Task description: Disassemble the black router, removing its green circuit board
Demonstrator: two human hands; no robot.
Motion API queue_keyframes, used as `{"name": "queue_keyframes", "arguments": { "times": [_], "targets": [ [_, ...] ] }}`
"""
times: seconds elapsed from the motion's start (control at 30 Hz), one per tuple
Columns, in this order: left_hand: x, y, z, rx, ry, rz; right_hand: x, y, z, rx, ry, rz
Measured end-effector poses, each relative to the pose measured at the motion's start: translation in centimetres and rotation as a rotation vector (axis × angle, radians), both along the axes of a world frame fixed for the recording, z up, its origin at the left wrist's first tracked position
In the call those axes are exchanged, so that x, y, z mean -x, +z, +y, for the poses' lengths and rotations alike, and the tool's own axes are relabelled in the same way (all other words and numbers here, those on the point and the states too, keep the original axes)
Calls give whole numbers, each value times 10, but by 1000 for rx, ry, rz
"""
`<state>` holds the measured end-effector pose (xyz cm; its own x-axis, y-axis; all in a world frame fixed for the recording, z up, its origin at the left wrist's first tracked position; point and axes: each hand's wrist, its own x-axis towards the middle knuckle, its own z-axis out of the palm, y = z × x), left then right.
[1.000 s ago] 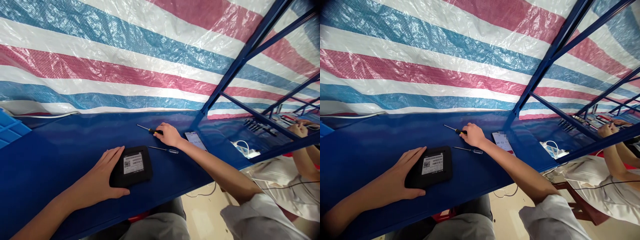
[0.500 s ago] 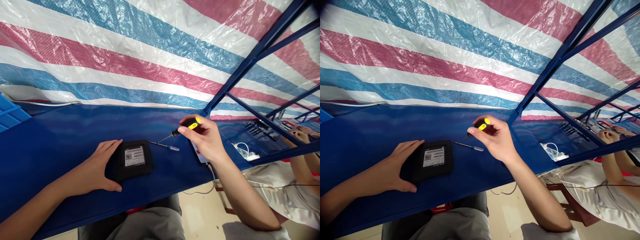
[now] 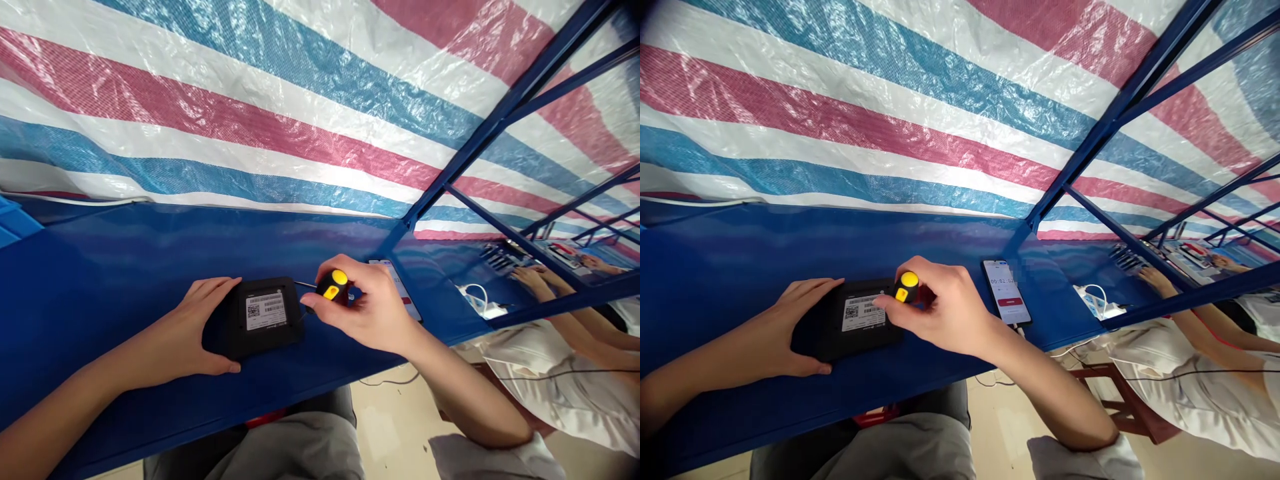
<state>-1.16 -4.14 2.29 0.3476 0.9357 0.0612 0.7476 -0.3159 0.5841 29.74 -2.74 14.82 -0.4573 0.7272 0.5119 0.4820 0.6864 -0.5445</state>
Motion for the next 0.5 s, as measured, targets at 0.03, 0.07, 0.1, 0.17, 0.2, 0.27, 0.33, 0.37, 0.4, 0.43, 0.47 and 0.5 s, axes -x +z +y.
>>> {"name": "queue_keyframes", "arguments": {
  "times": [0.03,0.07,0.1,0.17,0.2,0.27,0.33,0.37,0.4,0.43,0.47,0.5],
  "targets": [
    [-1,-1,-1,-4,5,-1,1,1,0,-22,3,-5],
    [-1,-1,-1,-10,10,-2,1,1,-1,-46,5,-13],
    [-1,-2,-1,-19,12,-2,2,2,-1,-66,2,-25],
    [0,-3,0,-29,5,0,4,3,-2,-72,-18,-56],
    [0,-3,0,-27,-2,1,4,3,-2,-54,-31,-70],
    [1,-4,1,-16,-13,0,6,3,-1,-9,-19,-74],
    [1,-4,1,-7,-16,-5,7,1,0,20,30,-60],
    [1,-4,1,-5,-15,-9,8,-1,1,21,58,-52],
    [1,-4,1,-1,-13,-12,8,-3,2,10,81,-43],
    [1,-4,0,4,-13,-14,9,-5,3,-8,96,-35],
    [1,-4,0,10,-13,-15,9,-7,4,-31,110,-29],
    [1,-4,0,14,-13,-16,9,-9,4,-64,128,-23]
  ]
}}
